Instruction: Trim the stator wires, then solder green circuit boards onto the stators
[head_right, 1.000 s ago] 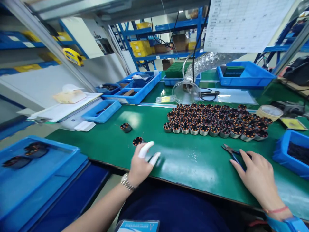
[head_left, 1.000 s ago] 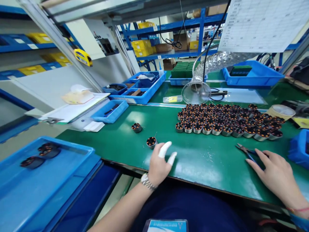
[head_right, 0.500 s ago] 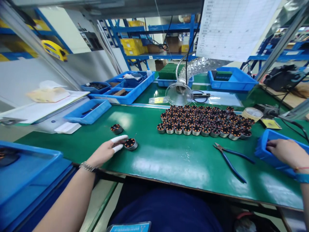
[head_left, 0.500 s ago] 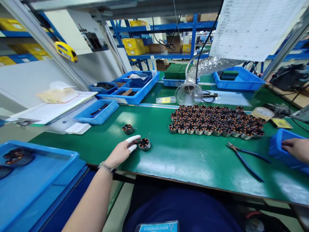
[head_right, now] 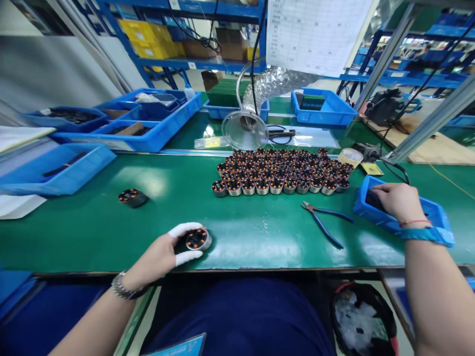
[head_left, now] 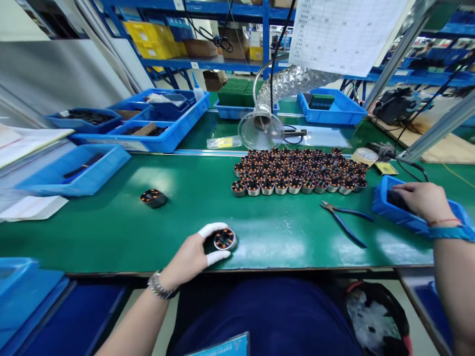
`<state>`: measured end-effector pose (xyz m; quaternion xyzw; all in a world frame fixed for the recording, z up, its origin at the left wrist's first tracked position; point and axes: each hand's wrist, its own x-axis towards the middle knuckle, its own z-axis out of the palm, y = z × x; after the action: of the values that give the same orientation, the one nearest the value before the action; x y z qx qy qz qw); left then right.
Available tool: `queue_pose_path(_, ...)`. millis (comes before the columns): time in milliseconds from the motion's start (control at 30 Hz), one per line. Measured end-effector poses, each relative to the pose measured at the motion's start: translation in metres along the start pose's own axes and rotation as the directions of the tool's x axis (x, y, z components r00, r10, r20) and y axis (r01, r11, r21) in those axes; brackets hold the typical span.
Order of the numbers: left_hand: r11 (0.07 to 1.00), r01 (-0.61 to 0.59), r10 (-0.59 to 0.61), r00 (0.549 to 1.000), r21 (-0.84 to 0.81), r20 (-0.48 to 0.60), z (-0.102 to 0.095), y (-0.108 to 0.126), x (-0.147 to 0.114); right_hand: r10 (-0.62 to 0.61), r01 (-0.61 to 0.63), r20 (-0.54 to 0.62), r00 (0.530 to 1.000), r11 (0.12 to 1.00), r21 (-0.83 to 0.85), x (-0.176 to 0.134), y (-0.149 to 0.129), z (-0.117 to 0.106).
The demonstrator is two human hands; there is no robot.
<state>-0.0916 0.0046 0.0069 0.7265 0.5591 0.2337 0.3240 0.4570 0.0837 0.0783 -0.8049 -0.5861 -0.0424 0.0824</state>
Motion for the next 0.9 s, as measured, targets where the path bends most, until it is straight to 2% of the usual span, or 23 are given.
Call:
queue_pose_path(67, 0.997, -0.077, 0.077, 0.995, 0.007, 0.059, 0.018, 0.02, 0.003, 0.005, 0.001, -0.07, 0.998, 0.997, 0.081, -0.02, -0.026, -0.01)
queue_pose_path(133, 0.986, -0.169, 0.169, 0.979, -0.011, 0.117, 0.035, 0.039, 0.007, -0.052, 0.093, -0.119, 0.991, 0.925, 0.367, -0.049, -0.065, -0.013)
queue_pose_path(167, 0.979, -0.204, 0.206, 0.969, -0.026, 0.138, 0.043, 0.046, 0.009, -0.112, 0.14, -0.086, 0.99, 0.847, 0.513, -0.066, -0.087, -0.011)
queue_pose_path(200, 0.971, -0.235, 0.239, 0.959, -0.043, 0.154, 0.049, 0.052, 0.01, -0.191, 0.157, -0.023, 0.981, 0.732, 0.663, -0.083, -0.11, -0.006)
queue_pose_path(267, 0.958, -0.278, 0.287, 0.942, -0.072, 0.176, 0.058, 0.059, 0.013, -0.315, 0.053, 0.122, 0.941, 0.494, 0.868, -0.115, -0.153, 0.009)
queue_pose_path(333, 0.948, -0.305, 0.317, 0.929, -0.09, 0.189, 0.063, 0.061, 0.014, -0.396, -0.075, 0.202, 0.896, 0.313, 0.947, -0.138, -0.186, 0.027)
queue_pose_path(367, 0.944, -0.314, 0.328, 0.925, -0.097, 0.193, 0.064, 0.061, 0.015, -0.401, -0.136, 0.227, 0.887, 0.243, 0.961, -0.146, -0.198, 0.035)
queue_pose_path(433, 0.938, -0.327, 0.343, 0.919, -0.111, 0.192, 0.065, 0.06, 0.015, -0.397, -0.223, 0.263, 0.879, 0.145, 0.964, -0.155, -0.214, 0.048)
queue_pose_path(500, 0.934, -0.335, 0.354, 0.916, -0.123, 0.188, 0.064, 0.06, 0.015, -0.403, -0.269, 0.286, 0.869, 0.099, 0.958, -0.158, -0.222, 0.054)
queue_pose_path(600, 0.929, -0.345, 0.365, 0.914, -0.135, 0.178, 0.064, 0.06, 0.014, -0.423, -0.295, 0.3, 0.855, 0.078, 0.952, -0.158, -0.226, 0.054)
queue_pose_path(900, 0.925, -0.346, 0.371, 0.912, -0.159, 0.172, 0.065, 0.057, 0.014, -0.45, -0.307, 0.313, 0.837, 0.087, 0.948, -0.159, -0.228, 0.051)
